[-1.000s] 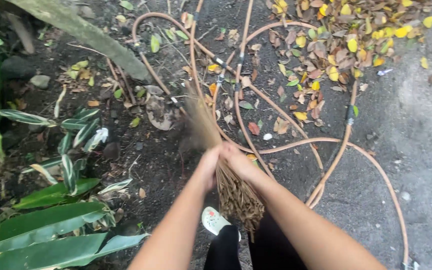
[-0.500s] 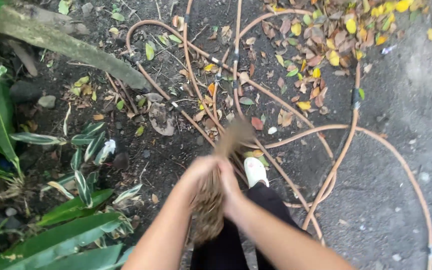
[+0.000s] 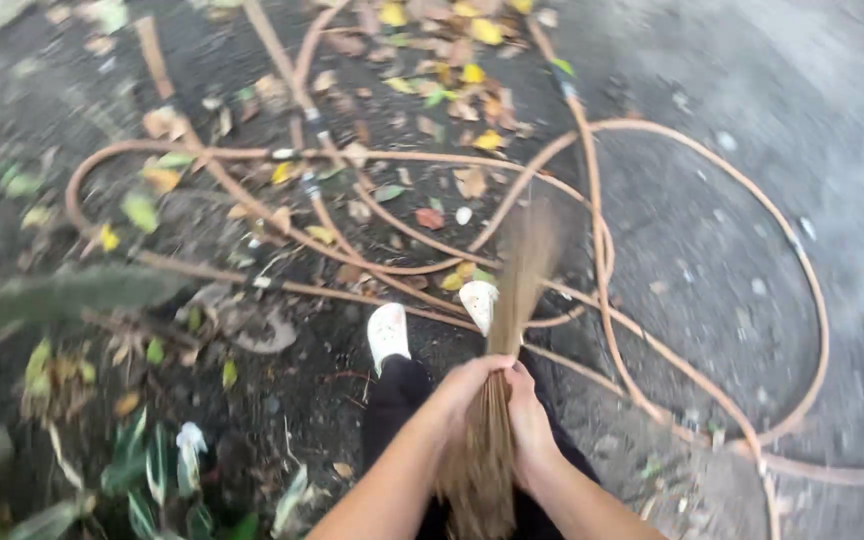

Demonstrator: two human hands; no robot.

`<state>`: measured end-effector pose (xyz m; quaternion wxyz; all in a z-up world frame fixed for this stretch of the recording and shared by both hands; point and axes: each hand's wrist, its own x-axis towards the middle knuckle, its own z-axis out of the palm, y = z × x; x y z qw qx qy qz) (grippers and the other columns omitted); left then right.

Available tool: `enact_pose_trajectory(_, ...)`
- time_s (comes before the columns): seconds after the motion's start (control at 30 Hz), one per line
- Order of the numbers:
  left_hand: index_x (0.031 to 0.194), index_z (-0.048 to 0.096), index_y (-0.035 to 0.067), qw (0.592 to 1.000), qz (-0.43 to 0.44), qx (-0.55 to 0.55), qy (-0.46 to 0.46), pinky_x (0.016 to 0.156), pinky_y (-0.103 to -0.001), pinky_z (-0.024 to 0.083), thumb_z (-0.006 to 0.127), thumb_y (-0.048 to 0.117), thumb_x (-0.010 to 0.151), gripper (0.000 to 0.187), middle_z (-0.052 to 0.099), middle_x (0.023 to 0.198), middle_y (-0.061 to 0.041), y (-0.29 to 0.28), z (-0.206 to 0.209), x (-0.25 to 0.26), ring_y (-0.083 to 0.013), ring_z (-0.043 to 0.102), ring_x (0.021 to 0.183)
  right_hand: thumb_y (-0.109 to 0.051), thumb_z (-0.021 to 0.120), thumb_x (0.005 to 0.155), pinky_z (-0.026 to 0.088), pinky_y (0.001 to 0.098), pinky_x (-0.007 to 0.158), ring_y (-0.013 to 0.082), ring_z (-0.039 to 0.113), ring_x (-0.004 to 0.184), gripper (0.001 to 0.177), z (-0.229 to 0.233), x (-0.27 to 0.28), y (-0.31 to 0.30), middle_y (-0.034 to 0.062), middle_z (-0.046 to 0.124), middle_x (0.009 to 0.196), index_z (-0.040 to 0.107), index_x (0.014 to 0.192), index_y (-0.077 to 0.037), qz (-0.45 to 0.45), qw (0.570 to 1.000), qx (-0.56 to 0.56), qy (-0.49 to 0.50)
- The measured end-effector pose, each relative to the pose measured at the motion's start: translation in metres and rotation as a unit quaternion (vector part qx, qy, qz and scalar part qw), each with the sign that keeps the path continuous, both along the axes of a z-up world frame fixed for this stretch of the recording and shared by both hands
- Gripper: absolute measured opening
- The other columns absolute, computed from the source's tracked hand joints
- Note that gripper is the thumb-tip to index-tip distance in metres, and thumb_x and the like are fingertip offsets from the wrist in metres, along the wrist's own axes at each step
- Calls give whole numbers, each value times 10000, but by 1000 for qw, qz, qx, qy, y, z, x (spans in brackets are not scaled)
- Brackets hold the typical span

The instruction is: The person sweeps fallen leaves across the ground into a pile using a stick broom.

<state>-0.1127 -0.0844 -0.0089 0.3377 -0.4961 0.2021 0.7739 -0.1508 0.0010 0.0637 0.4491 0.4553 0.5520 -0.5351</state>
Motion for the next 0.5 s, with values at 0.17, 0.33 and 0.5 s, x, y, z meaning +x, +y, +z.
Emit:
enact_pose_trajectory(0.17,996,751,57,990,15,-136,38,691,-371,520,679,309,851,299,709,844,-70,-37,-49,29,-231,663,776,-356,460,1029,542,388,903,235,677,1020,446,-156,40,-8,102,717,1149,611,1332,-66,2,991,-125,50)
enact_pose_trajectory(0.33,991,726,-38,930,176,-315,-66,738,-360,536,625,315,918,374,743,886,-95,-52,22,46,-228,693,817,-225,439,1050,528,353,923,217,665,1030,438,-48,32,-49,149,668,1206,520,1454,-75,67,928,-365,-14)
enact_pose_trajectory(0.5,999,707,11,981,81,-168,48,737,-359,537,652,219,872,250,703,898,-105,-19,34,69,-223,679,817,-270,416,1007,522,389,912,256,639,1099,484,-58,108,20,141,644,1252,449,1483,-190,-79,969,-232,1)
